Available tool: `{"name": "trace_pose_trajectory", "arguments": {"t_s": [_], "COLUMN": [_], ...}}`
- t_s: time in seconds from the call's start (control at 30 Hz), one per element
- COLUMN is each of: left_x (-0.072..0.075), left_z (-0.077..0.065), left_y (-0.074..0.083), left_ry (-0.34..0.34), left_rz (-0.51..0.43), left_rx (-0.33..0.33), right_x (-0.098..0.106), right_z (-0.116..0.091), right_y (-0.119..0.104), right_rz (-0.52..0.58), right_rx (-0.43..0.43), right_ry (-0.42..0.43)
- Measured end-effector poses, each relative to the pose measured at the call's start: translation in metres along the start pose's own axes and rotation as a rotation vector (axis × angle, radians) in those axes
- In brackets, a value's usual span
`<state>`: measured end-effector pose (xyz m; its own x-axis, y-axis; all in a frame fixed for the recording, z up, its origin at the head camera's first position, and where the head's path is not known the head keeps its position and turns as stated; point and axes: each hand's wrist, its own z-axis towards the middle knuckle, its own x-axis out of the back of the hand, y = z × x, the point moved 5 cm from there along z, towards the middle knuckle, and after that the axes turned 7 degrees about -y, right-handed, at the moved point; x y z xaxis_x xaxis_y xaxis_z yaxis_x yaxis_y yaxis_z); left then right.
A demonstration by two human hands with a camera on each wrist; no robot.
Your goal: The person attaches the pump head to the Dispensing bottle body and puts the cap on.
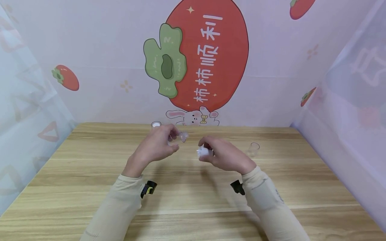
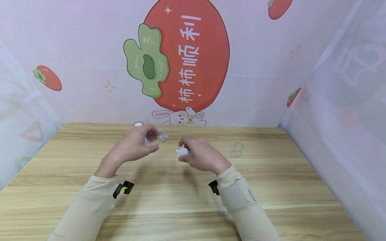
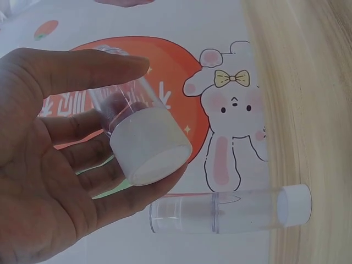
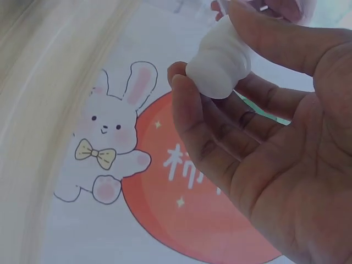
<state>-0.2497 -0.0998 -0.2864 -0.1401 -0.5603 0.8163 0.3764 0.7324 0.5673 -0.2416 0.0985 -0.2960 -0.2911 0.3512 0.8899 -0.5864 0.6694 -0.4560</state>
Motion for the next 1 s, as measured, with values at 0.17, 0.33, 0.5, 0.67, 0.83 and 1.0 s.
{"name": "trace_pose_trajectory", "arguments": {"t_s": [0.17,0.33,0.5,0.67,0.83,1.0], "left_x": [-0.002,-0.004,-0.008,-0.012,-0.015,-0.018], "left_z": [0.000,0.001,0.001,0.001,0.002,0.002], "left_y": [0.003,0.005,0.007,0.010,0.013,0.016], "left_ry": [-0.017,-0.024,-0.050,-0.068,-0.062,-0.064], "left_rz": [-0.005,0.006,0.000,0.010,0.026,0.012], "left_rx": [-0.031,-0.067,-0.051,-0.044,-0.054,-0.067], "right_x": [0.008,0.014,0.020,0.023,0.026,0.029], "right_z": [-0.003,-0.005,-0.006,-0.008,-0.009,-0.010], "right_y": [0.003,0.006,0.008,0.010,0.013,0.015], "right_rz": [0.056,0.115,0.126,0.127,0.162,0.177], "right_rx": [-0.001,0.011,0.035,0.056,0.067,0.058], "right_ry": [0.044,0.088,0.149,0.195,0.232,0.271]}}
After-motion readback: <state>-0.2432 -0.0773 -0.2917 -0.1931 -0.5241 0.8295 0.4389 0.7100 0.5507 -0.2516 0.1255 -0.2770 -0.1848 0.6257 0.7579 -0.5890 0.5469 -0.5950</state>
